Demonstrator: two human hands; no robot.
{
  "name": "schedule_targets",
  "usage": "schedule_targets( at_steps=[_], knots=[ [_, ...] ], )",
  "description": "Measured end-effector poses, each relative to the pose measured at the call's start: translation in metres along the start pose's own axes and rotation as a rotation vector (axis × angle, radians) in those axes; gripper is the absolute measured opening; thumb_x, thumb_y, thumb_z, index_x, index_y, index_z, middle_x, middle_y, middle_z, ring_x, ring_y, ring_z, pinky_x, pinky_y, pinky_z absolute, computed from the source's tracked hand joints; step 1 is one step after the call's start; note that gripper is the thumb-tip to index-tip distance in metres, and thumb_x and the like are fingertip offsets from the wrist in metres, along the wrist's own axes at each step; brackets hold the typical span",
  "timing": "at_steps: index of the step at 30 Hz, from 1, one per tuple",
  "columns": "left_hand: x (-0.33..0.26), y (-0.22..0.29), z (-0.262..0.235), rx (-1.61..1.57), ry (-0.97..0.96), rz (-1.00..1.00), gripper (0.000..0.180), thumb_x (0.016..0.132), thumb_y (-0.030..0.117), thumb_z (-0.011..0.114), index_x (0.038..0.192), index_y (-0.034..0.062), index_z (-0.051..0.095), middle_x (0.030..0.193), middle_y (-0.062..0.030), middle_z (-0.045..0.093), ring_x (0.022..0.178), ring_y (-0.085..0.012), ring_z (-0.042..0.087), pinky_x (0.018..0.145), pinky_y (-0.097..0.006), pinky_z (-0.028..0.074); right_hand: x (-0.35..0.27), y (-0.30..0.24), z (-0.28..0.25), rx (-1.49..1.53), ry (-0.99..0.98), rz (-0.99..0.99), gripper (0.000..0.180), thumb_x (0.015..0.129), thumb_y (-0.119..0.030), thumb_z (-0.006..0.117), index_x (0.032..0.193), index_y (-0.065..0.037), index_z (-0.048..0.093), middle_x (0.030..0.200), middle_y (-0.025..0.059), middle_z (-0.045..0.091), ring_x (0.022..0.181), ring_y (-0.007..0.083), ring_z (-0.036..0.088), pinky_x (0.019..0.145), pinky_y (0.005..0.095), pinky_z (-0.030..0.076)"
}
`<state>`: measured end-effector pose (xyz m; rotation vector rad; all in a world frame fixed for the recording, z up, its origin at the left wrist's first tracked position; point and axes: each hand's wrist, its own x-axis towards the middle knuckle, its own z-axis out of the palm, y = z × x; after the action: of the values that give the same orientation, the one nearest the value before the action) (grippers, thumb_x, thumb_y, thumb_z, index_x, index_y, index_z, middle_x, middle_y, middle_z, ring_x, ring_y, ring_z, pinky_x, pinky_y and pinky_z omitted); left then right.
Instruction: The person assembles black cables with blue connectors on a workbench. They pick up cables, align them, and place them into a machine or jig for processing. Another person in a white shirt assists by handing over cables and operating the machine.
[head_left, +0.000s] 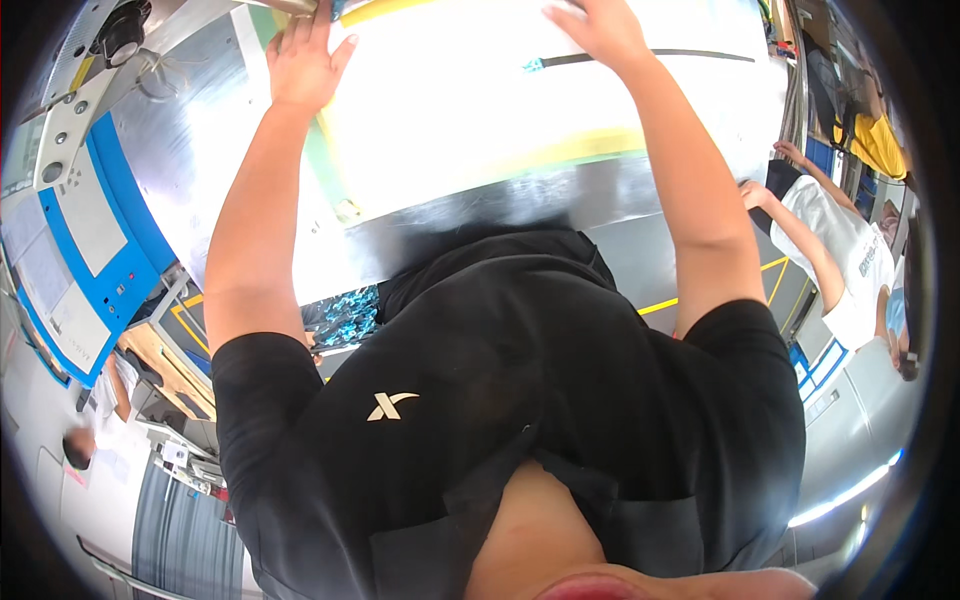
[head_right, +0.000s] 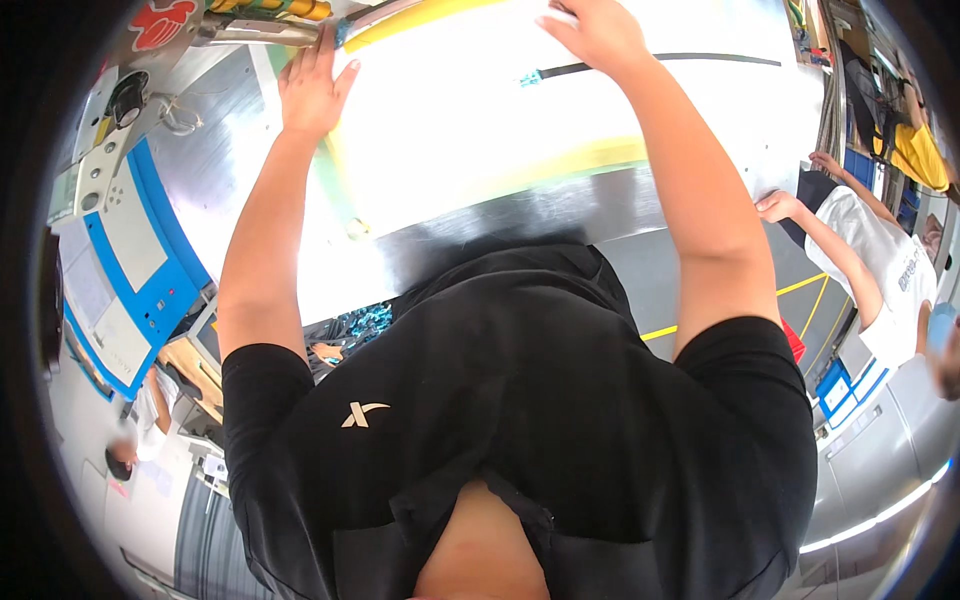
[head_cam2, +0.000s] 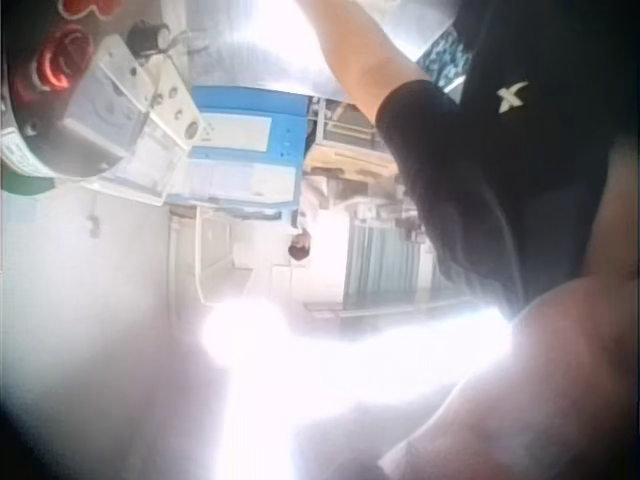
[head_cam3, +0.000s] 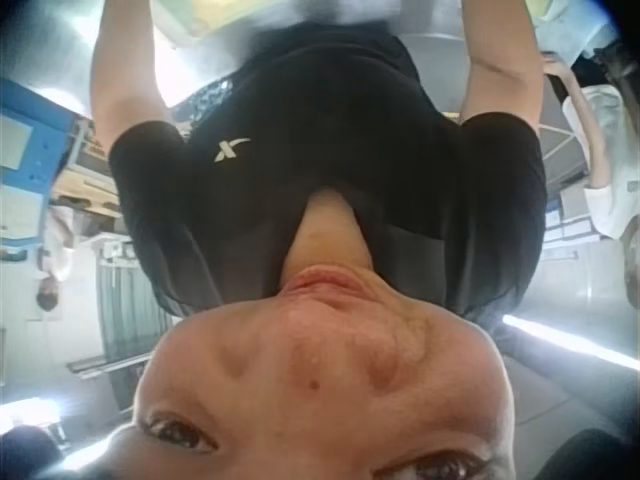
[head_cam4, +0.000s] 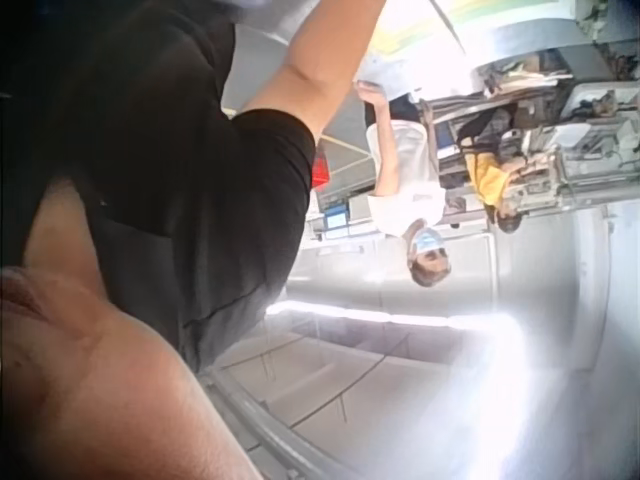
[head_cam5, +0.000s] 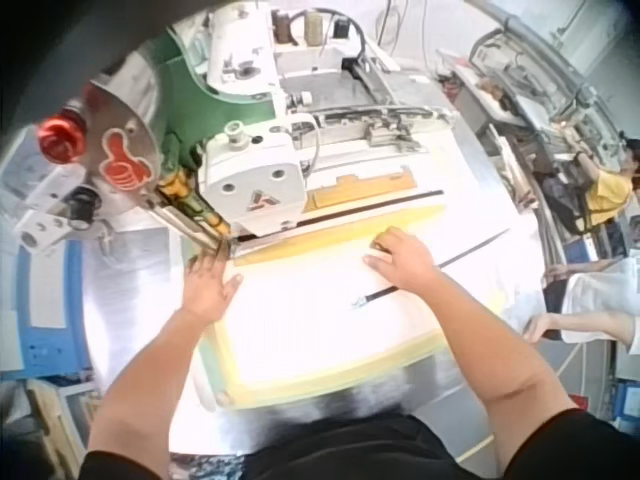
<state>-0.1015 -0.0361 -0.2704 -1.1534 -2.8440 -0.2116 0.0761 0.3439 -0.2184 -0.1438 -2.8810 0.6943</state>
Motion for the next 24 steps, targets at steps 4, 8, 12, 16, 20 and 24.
schedule_targets(
  at_steps=[4,8,12,16,20,24],
  knots=[
    [0.013,0.033,0.009,-0.042,0.091,0.007,0.07,0.1,0.051,0.055,0.155,0.0095,0.041,0.16,-0.0096,0.043,0.147,-0.0313,0.039,0.12,-0.052,0.027,-0.065,0.019,-0.002,-0.162,-0.124,0.047,0.026,0.097,-0.038,0.068,0.096,-0.012,0.068,0.093,0.0052,0.065,0.077,0.0277,0.069,0.067,0.0435,0.056],
    [0.031,0.066,-0.002,-0.062,-0.005,-0.042,0.072,0.095,0.04,0.064,0.151,-0.0003,0.041,0.154,-0.0213,0.044,0.144,-0.0373,0.039,0.12,-0.054,0.028,-0.076,-0.004,0.033,-0.214,-0.087,0.083,0.018,0.095,-0.031,0.07,0.096,-0.014,0.065,0.092,0.0054,0.064,0.074,0.0304,0.068,0.063,0.0434,0.055],
    [0.035,0.057,0.008,-0.198,0.038,-0.03,0.069,0.096,0.042,0.063,0.15,0.0044,0.045,0.154,-0.0196,0.046,0.142,-0.0384,0.041,0.119,-0.054,0.03,-0.055,-0.075,0.068,-0.078,-0.142,0.006,0.015,0.097,-0.027,0.065,0.101,-0.013,0.065,0.094,0.0092,0.064,0.079,0.032,0.07,0.068,0.0446,0.058],
    [0.035,0.064,0.008,-0.141,0.184,0.083,0.062,0.097,0.047,0.06,0.145,0.0077,0.054,0.151,-0.0162,0.052,0.136,-0.0361,0.05,0.114,-0.052,0.037,-0.007,-0.087,0.067,0.082,-0.162,0.085,0.023,0.098,-0.023,0.062,0.116,-0.012,0.066,0.109,0.0106,0.065,0.091,0.0329,0.071,0.078,0.0458,0.058],
    [0.047,0.101,-0.016,-0.135,0.042,0.095,0.071,0.093,0.04,0.068,0.151,0.0046,0.047,0.148,-0.0284,0.046,0.14,-0.0459,0.04,0.117,-0.056,0.03,0.052,-0.043,0.056,-0.065,0.098,0.068,0.016,0.093,-0.011,0.057,0.104,-0.006,0.067,0.107,0.0186,0.063,0.1,0.0368,0.067,0.086,0.0457,0.055],
    [0.066,0.134,-0.011,0.025,-0.007,-0.05,0.075,0.093,0.043,0.066,0.153,0.0044,0.044,0.145,-0.0304,0.048,0.138,-0.0467,0.042,0.116,-0.057,0.031,0.073,-0.037,0.06,-0.064,0.128,0.086,0.012,0.093,-0.015,0.059,0.099,-0.006,0.065,0.1,0.0179,0.061,0.096,0.0362,0.066,0.083,0.0463,0.053]
  ],
)
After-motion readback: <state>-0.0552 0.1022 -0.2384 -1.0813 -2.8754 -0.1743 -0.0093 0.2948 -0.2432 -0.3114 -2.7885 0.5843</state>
